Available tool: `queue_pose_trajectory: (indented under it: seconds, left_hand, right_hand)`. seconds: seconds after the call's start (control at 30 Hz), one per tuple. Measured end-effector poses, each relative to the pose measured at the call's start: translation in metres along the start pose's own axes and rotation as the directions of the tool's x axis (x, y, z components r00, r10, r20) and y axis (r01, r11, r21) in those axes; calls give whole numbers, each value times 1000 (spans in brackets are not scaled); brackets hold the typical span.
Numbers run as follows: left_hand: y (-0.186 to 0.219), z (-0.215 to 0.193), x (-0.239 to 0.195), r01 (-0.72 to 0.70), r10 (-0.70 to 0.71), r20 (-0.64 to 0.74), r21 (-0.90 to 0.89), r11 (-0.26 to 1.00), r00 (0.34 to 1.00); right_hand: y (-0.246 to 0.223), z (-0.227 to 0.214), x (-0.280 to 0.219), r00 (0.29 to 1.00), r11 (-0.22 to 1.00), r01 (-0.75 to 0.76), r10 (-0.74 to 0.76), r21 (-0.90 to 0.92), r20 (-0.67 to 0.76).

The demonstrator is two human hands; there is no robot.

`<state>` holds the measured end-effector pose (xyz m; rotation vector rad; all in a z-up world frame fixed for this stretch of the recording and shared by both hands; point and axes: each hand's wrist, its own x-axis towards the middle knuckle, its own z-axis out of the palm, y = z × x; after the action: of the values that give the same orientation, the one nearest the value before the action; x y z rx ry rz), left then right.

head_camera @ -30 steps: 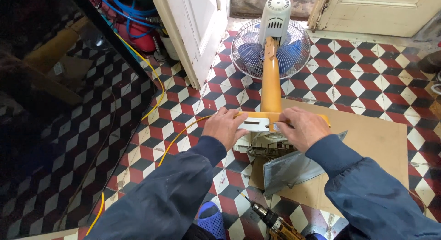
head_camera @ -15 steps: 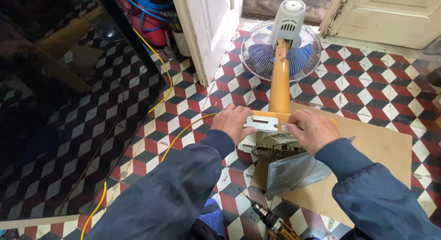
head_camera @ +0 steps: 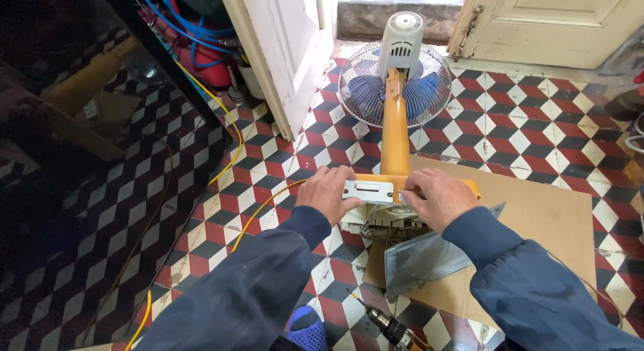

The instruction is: The person works on the base of a standing fan, manipulating internal wires and installing a white plastic bracket into the housing. The person handles the wires and positions the bracket by hand without using visible tools.

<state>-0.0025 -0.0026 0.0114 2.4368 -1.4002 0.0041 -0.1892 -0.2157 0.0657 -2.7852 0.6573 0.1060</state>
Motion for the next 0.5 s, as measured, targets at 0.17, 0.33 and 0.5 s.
queue_pose_trajectory:
  seconds: [0.17, 0.33, 0.5]
  left_hand:
    - [6, -12, 1, 39, -39, 67, -5, 999, 997]
    - [13, -20, 1, 69, -69, 112, 2, 998, 991]
    - [16, -26, 0, 76, -76, 129, 0, 997, 989]
  right_hand:
    - [-3, -5, 0, 1000, 1000, -7, 6, 24, 22]
    - [-2, -5, 2, 1000, 1000, -8, 7, 22, 29]
    - [-1, -2, 3, 1000, 999, 8, -9, 47, 24]
